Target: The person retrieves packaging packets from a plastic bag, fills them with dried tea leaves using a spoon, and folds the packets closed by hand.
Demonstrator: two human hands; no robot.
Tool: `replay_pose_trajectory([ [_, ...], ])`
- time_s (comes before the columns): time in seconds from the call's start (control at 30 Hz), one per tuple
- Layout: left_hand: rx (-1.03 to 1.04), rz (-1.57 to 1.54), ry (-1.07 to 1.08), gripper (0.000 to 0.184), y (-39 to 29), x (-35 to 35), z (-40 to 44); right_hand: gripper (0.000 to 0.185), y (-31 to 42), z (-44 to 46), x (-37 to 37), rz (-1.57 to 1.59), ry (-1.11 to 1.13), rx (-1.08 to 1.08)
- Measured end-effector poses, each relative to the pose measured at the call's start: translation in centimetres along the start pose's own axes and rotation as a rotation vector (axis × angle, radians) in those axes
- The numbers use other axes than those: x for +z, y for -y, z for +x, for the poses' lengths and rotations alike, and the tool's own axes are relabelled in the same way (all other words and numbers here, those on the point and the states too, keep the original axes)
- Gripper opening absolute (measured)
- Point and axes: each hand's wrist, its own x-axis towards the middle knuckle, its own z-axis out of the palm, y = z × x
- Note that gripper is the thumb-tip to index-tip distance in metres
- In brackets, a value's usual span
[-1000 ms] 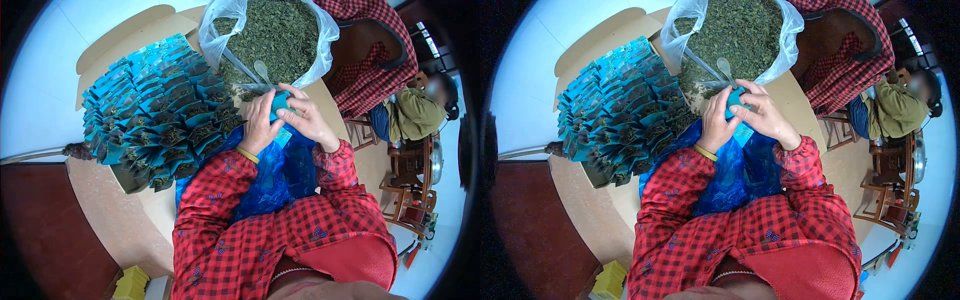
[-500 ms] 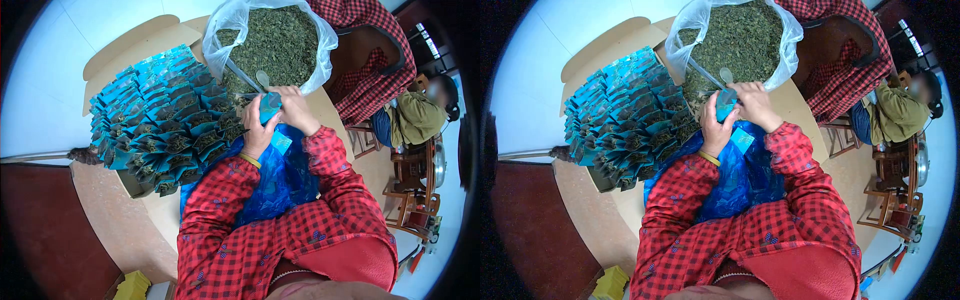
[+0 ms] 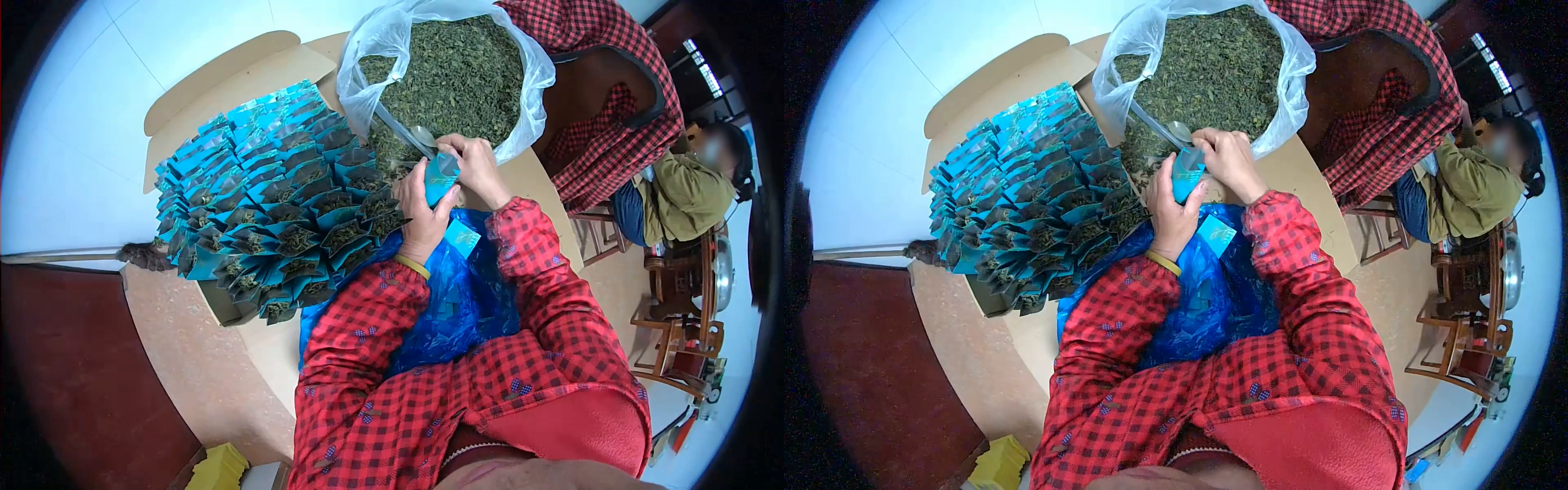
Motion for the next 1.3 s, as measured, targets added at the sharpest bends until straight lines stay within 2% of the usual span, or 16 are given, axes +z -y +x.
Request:
replay_pose_trajectory([
  [0.1,-0.026,0.006,0.022,0.065,0.3,0.1,-0.2,0.015,-1.4,1.6,0.7,-0.13,-0.175,0.034],
  [0.27,-0.038,0.036,0.018,0.066,0.6,0.1,-0.1,0.016,-2.0,3.2,-2.0,-0.304,-0.276,0.014],
  [0.37,-0.032,0.054,0.017,0.067,0.5,0.1,-0.1,0.017,-1.5,2.6,-3.0,-0.361,-0.389,-0.154],
  [0.4,-0.046,0.044,0.037,0.069,0.5,0.0,-0.1,0.017,-1.3,2.2,-3.2,-0.362,-0.387,-0.154],
  [0.5,-0.077,0.023,0.076,0.072,0.2,-0.1,0.1,0.017,0.2,0.2,-4.4,-0.067,-0.208,-0.015],
  [0.77,-0.059,0.052,0.046,0.077,0.1,0.0,0.1,0.016,3.7,-3.2,-9.6,-0.076,0.041,-0.115],
  [0.8,-0.056,0.053,0.045,0.078,0.1,0.0,0.2,0.016,4.4,-3.6,-10.0,-0.078,0.04,-0.116],
  [0.9,-0.05,0.055,0.041,0.079,0.1,0.0,0.2,0.014,6.1,-4.5,-10.6,-0.412,-0.088,-0.414],
  [1.03,-0.056,0.055,0.039,0.08,0.0,0.0,0.2,0.014,6.8,-4.9,-10.2,-0.525,-0.161,-0.549],
  [1.2,-0.06,0.056,0.036,0.08,0.0,-0.1,0.2,0.015,6.9,-4.9,-10.0,-0.589,-0.185,-0.605],
  [1.3,-0.061,0.059,0.037,0.08,0.0,0.0,0.2,0.013,5.6,-4.4,-10.3,-0.52,-0.149,-0.448],
])
